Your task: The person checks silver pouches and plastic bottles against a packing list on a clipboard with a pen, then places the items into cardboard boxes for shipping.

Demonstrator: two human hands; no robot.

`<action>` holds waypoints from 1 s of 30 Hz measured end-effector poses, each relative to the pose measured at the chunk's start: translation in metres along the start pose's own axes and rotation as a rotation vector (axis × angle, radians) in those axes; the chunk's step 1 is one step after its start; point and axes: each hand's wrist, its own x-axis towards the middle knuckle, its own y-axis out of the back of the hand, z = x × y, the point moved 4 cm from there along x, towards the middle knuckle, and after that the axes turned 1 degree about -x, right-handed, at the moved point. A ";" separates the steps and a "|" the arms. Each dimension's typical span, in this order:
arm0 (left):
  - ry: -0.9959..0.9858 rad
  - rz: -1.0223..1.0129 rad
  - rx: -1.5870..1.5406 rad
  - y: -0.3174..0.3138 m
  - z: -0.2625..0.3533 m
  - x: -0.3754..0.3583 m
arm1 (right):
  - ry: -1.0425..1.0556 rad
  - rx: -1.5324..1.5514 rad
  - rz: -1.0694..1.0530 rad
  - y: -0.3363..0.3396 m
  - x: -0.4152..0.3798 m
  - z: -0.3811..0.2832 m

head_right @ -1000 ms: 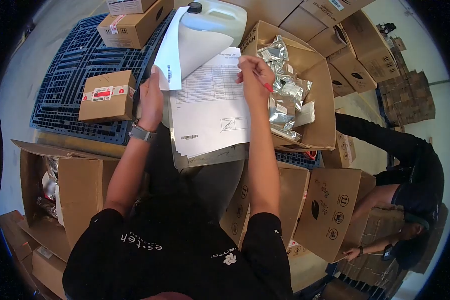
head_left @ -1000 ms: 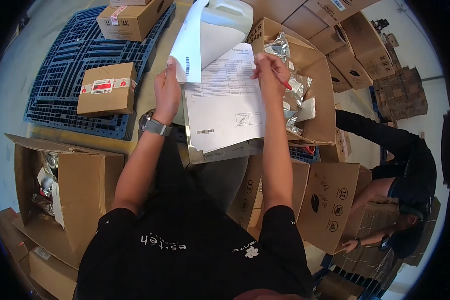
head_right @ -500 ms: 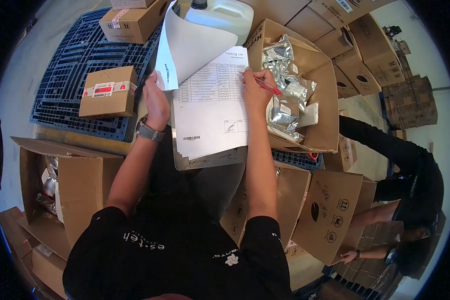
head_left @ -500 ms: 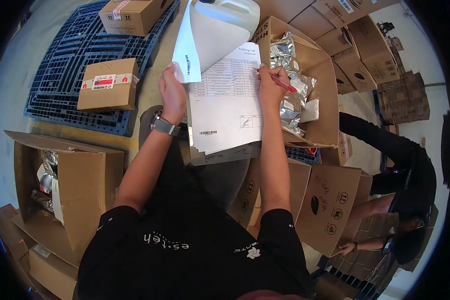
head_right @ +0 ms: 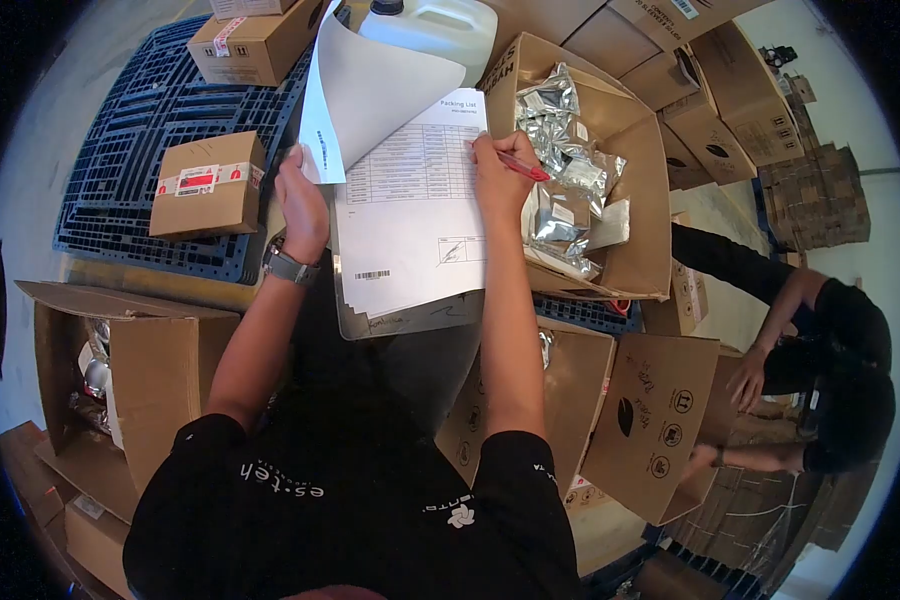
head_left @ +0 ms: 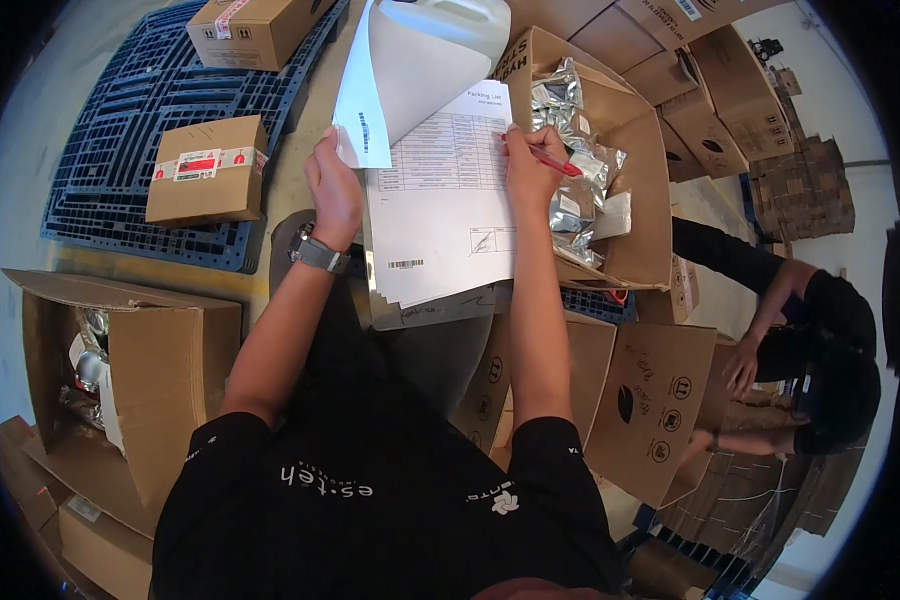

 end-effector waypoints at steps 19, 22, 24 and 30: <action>-0.685 -0.625 0.946 -0.006 0.029 -0.026 | -0.068 0.392 0.298 0.046 0.021 -0.013; -0.762 -0.685 1.102 -0.020 0.055 -0.048 | 0.345 0.044 0.351 0.069 0.024 -0.049; -0.744 -0.751 1.160 -0.026 0.065 -0.049 | 0.521 -0.280 0.204 0.050 -0.007 -0.113; -0.545 -0.749 1.094 -0.049 0.045 -0.022 | 0.840 -0.898 -0.305 -0.031 -0.042 -0.055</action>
